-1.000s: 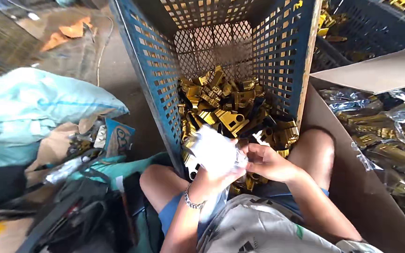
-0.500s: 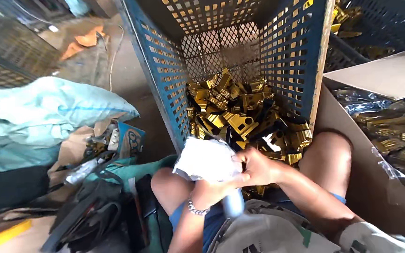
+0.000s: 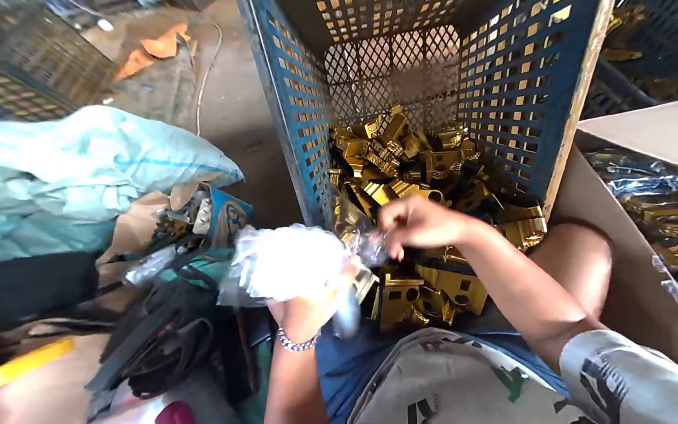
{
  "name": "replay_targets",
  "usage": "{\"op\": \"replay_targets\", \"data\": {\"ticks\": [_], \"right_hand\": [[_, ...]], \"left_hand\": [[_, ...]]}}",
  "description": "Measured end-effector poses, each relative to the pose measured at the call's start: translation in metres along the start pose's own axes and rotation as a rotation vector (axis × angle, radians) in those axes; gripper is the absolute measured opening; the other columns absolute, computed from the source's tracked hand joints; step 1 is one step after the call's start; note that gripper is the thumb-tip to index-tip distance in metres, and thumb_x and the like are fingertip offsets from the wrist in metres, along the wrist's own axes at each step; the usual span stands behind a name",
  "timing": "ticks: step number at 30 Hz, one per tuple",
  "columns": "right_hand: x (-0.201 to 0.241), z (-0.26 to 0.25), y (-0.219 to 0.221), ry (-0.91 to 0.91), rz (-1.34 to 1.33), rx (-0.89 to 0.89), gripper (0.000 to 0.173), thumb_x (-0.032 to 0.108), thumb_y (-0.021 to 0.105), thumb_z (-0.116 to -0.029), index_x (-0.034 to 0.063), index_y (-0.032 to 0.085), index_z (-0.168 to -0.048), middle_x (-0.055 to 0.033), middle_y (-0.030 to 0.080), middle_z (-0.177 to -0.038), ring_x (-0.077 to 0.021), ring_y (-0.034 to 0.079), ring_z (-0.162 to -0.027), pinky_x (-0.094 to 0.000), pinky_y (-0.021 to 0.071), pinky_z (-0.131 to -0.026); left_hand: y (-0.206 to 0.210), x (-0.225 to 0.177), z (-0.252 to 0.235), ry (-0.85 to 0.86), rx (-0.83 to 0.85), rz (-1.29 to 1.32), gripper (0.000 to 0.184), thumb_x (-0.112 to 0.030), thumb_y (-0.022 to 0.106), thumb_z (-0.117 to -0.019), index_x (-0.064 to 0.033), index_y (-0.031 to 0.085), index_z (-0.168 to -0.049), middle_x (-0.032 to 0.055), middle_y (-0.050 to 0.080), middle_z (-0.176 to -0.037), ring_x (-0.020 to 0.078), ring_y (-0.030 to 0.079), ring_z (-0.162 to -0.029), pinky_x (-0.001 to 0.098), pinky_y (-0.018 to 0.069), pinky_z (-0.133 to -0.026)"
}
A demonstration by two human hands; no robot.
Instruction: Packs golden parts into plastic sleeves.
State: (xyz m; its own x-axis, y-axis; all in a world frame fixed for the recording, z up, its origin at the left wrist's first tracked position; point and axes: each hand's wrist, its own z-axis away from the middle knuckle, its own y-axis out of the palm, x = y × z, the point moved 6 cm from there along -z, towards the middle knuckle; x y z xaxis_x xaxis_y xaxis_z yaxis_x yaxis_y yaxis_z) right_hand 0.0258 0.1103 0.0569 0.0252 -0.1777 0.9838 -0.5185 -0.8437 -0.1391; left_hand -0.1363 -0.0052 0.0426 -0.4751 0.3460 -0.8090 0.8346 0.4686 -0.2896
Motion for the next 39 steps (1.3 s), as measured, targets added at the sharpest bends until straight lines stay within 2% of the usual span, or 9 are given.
{"op": "replay_targets", "data": {"ticks": [3, 6, 9, 17, 20, 22, 27, 31, 39], "right_hand": [[-0.019, -0.019, -0.026, 0.036, 0.019, -0.148, 0.018, 0.000, 0.077, -0.0831, 0.0070, 0.061, -0.082, -0.0008, 0.073, -0.091, -0.0063, 0.067, -0.084, -0.0251, 0.0558, -0.075], [-0.071, -0.045, -0.009, 0.308, 0.500, 0.001, 0.037, 0.019, 0.084, -0.0853, 0.0015, 0.072, -0.115, -0.0188, 0.070, -0.120, -0.0341, 0.064, -0.116, -0.0593, 0.0488, -0.101], [-0.098, -0.042, 0.014, 0.561, 0.844, 0.363, 0.068, 0.047, 0.077, -0.0888, 0.0035, 0.061, -0.138, -0.0262, 0.058, -0.139, -0.0487, 0.042, -0.139, -0.0760, 0.0158, -0.115], [-0.069, 0.029, -0.019, 0.603, 0.816, 0.130, 0.088, 0.060, 0.080, -0.0804, 0.0028, 0.056, -0.142, -0.0224, 0.057, -0.142, -0.0440, 0.041, -0.140, -0.0701, 0.0168, -0.115], [-0.036, 0.069, -0.054, 0.216, 0.624, -0.433, 0.051, 0.031, 0.086, -0.0806, -0.0068, 0.070, -0.111, -0.0242, 0.067, -0.114, -0.0378, 0.064, -0.111, -0.0625, 0.0462, -0.099], [-0.013, 0.097, -0.066, 0.088, 0.347, -0.668, 0.048, 0.025, 0.080, -0.0847, -0.0003, 0.060, -0.121, -0.0120, 0.064, -0.113, -0.0171, 0.069, -0.095, -0.0372, 0.0621, -0.081], [-0.003, 0.085, -0.023, 0.097, 0.259, -0.431, 0.045, 0.027, 0.072, -0.0936, -0.0008, 0.059, -0.127, -0.0068, 0.071, -0.110, -0.0051, 0.069, -0.096, -0.0239, 0.0585, -0.086], [-0.022, 0.064, -0.001, 0.216, 0.749, -0.404, 0.041, 0.021, 0.067, -0.0955, -0.0062, 0.060, -0.125, -0.0297, 0.060, -0.127, -0.0402, 0.070, -0.098, -0.0531, 0.0584, -0.082], [-0.041, 0.052, -0.018, 0.371, 0.037, -0.359, 0.077, 0.017, 0.082, -0.0832, -0.0004, 0.045, -0.148, -0.0188, 0.059, -0.138, -0.0207, 0.059, -0.125, -0.0349, 0.0500, -0.106]], "left_hand": [[-0.014, 0.012, 0.001, -0.146, -0.197, -0.057, 0.029, -0.007, 0.076, -0.0733, 0.0009, 0.062, -0.097, -0.0066, 0.065, -0.084, -0.0027, 0.064, -0.080, 0.0175, 0.0556, -0.077], [-0.013, 0.018, 0.000, -0.152, -0.328, 0.014, 0.034, -0.001, 0.075, -0.0766, 0.0055, 0.061, -0.107, -0.0007, 0.070, -0.093, 0.0034, 0.068, -0.089, 0.0226, 0.0579, -0.083], [-0.015, 0.019, 0.002, -0.161, -0.367, 0.068, 0.031, -0.003, 0.075, -0.0789, 0.0056, 0.064, -0.107, 0.0026, 0.072, -0.094, 0.0082, 0.070, -0.089, 0.0258, 0.0591, -0.083], [0.014, 0.015, 0.001, -0.233, -0.343, 0.096, 0.047, -0.005, 0.081, -0.0773, 0.0113, 0.058, -0.115, 0.0038, 0.070, -0.099, 0.0027, 0.067, -0.095, 0.0225, 0.0560, -0.089], [0.031, 0.016, -0.003, -0.201, -0.296, 0.139, 0.046, -0.007, 0.082, -0.0774, 0.0128, 0.059, -0.112, 0.0052, 0.071, -0.098, 0.0036, 0.068, -0.094, 0.0232, 0.0570, -0.090], [0.041, 0.016, -0.005, -0.211, -0.280, 0.168, 0.050, -0.007, 0.084, -0.0761, 0.0131, 0.058, -0.114, 0.0055, 0.071, -0.099, 0.0041, 0.068, -0.095, 0.0235, 0.0573, -0.090], [0.081, -0.005, -0.007, -0.389, -0.126, 0.385, 0.052, 0.000, 0.082, -0.0743, 0.0072, 0.057, -0.119, 0.0036, 0.071, -0.100, 0.0065, 0.069, -0.095, 0.0262, 0.0586, -0.089], [0.088, -0.019, -0.016, -0.390, -0.048, 0.478, 0.036, 0.004, 0.076, -0.0804, 0.0042, 0.061, -0.113, 0.0026, 0.073, -0.094, 0.0081, 0.071, -0.090, 0.0279, 0.0597, -0.087], [0.084, -0.012, -0.014, -0.103, -0.173, -0.128, 0.056, -0.018, 0.084, -0.0748, 0.0179, 0.061, -0.110, 0.0206, 0.070, -0.098, 0.0152, 0.068, -0.094, 0.0319, 0.0551, -0.088]]}}
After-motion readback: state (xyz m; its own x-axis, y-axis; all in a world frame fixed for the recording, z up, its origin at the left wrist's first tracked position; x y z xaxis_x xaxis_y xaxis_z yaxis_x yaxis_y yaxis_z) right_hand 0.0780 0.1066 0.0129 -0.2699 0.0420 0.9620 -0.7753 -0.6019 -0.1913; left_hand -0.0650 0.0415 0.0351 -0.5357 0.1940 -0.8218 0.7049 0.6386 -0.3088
